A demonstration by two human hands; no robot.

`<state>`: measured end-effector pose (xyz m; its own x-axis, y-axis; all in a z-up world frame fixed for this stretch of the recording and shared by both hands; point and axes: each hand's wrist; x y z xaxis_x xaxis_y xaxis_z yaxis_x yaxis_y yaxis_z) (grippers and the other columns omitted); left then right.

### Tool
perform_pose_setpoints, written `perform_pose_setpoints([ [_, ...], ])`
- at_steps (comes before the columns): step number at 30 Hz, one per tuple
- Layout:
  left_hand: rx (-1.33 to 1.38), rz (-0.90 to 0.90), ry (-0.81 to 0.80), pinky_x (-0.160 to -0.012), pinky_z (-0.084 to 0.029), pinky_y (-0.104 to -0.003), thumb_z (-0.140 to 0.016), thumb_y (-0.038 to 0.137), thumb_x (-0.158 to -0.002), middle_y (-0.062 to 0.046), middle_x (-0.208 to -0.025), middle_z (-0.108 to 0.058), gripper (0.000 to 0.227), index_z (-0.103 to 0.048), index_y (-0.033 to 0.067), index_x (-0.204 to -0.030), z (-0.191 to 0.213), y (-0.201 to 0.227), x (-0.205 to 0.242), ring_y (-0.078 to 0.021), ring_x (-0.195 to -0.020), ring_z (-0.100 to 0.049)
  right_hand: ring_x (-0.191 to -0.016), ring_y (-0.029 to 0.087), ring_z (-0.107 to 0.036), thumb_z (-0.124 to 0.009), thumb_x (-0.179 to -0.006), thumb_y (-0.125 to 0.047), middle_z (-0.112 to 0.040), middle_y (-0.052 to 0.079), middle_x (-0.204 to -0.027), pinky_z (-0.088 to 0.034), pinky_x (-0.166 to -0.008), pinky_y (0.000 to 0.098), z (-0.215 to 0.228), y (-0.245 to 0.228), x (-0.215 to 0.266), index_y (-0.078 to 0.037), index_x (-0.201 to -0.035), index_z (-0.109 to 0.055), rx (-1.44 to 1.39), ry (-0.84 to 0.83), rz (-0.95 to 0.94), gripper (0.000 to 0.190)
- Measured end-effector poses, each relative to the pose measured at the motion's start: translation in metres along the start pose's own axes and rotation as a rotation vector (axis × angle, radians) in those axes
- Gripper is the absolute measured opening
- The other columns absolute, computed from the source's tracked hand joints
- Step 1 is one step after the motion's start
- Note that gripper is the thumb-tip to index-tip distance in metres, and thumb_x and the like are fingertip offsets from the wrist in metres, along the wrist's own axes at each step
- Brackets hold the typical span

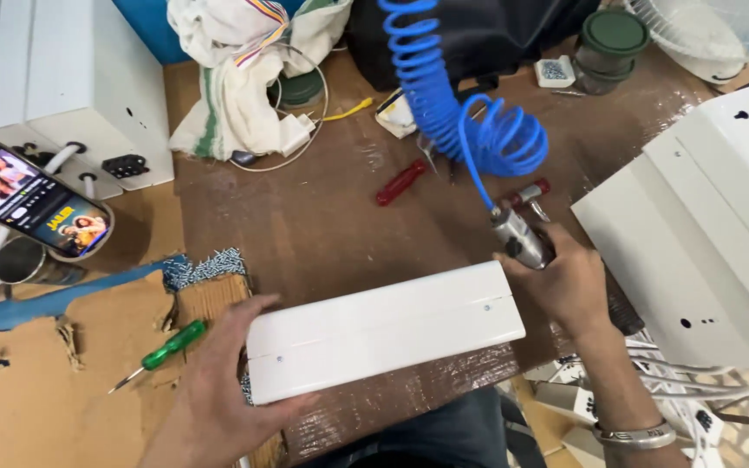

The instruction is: The person uses a pneumatic screwdriver to fasten screws into white rectangular electrical boxes on a cluttered workbench. They repeatedly pick up boxes, align screws, drive them in, and place the finished units aside.

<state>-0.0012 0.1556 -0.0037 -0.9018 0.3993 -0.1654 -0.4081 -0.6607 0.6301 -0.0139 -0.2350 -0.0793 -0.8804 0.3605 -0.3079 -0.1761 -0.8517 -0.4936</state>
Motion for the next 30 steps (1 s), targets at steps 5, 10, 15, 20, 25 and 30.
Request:
perform_pose_setpoints([
  [5, 0.261, 0.215, -0.138, -0.097, -0.059, -0.039, -0.095, 0.042, -0.065, -0.015, -0.126, -0.070, 0.114, -0.035, 0.0082, -0.156, -0.014, -0.034, 0.027, -0.0272, -0.116, -0.068, -0.084, 0.041, -0.072, -0.090, -0.070, -0.033, -0.074, 0.022, -0.094, -0.058, -0.072, 0.0477, -0.007, -0.012, 0.004, -0.008, -0.119, -0.072, 0.020, 0.008, 0.068, 0.058],
  [10, -0.019, 0.305, -0.217, -0.095, -0.055, -0.043, -0.100, 0.043, -0.057, -0.018, -0.135, -0.060, 0.121, -0.038, 0.0116, -0.157, -0.005, -0.021, 0.022, -0.0319, -0.122, -0.063, -0.094, 0.039, -0.071, -0.083, -0.076, -0.029, -0.074, 0.020, -0.107, -0.057, -0.081, 0.0465, -0.005, -0.013, 0.012, -0.008, -0.122, -0.070, 0.031, -0.021, 0.056, 0.052],
  [15, 0.155, 0.545, -0.418, -0.101, -0.058, -0.039, -0.097, 0.036, -0.061, -0.009, -0.134, -0.062, 0.120, -0.032, 0.0145, -0.160, -0.029, -0.081, 0.056, -0.0248, -0.121, -0.065, -0.093, 0.028, -0.074, -0.064, -0.093, -0.042, -0.076, 0.016, -0.105, -0.057, -0.082, 0.0410, 0.003, -0.004, 0.032, -0.009, -0.125, -0.069, -0.189, -0.240, -0.133, 0.047],
  [20, 0.854, 0.619, -0.244, -0.074, -0.049, -0.040, -0.044, 0.039, -0.110, -0.035, -0.090, -0.055, 0.063, -0.036, 0.0114, -0.166, -0.062, -0.172, 0.150, -0.0360, -0.078, -0.055, -0.087, 0.027, -0.076, -0.046, -0.101, -0.049, -0.079, 0.019, -0.101, -0.058, -0.071, 0.0382, 0.004, 0.011, 0.061, 0.001, -0.127, -0.065, -0.527, -0.618, -0.320, 0.059],
  [25, 0.757, 0.564, -0.325, -0.083, -0.058, -0.032, -0.045, 0.053, -0.096, -0.016, -0.142, -0.063, 0.084, -0.034, 0.0100, -0.167, -0.038, -0.089, 0.107, -0.0248, -0.100, -0.070, -0.079, 0.030, -0.078, -0.043, -0.099, -0.055, -0.076, 0.022, -0.095, -0.063, -0.057, 0.0386, 0.001, 0.054, 0.096, -0.002, -0.130, -0.061, -0.609, -0.860, -0.656, 0.064],
  [30, 0.716, 0.195, -0.297, -0.122, -0.027, -0.045, -0.048, 0.051, -0.103, -0.025, -0.171, -0.032, 0.085, -0.026, -0.0027, -0.164, -0.045, -0.090, 0.115, -0.0363, -0.158, -0.029, -0.085, 0.033, -0.075, -0.044, -0.099, -0.055, -0.070, 0.023, -0.103, -0.068, -0.058, 0.0418, -0.003, 0.083, 0.119, -0.003, -0.144, -0.046, -0.777, -0.947, -0.601, 0.069],
])
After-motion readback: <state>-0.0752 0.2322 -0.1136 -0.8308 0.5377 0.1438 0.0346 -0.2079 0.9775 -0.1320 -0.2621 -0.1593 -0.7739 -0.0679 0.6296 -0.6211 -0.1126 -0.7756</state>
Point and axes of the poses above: each hand's wrist, its own x-axis away from the middle knuckle, its own z-axis out of the back of the hand, y = z × x
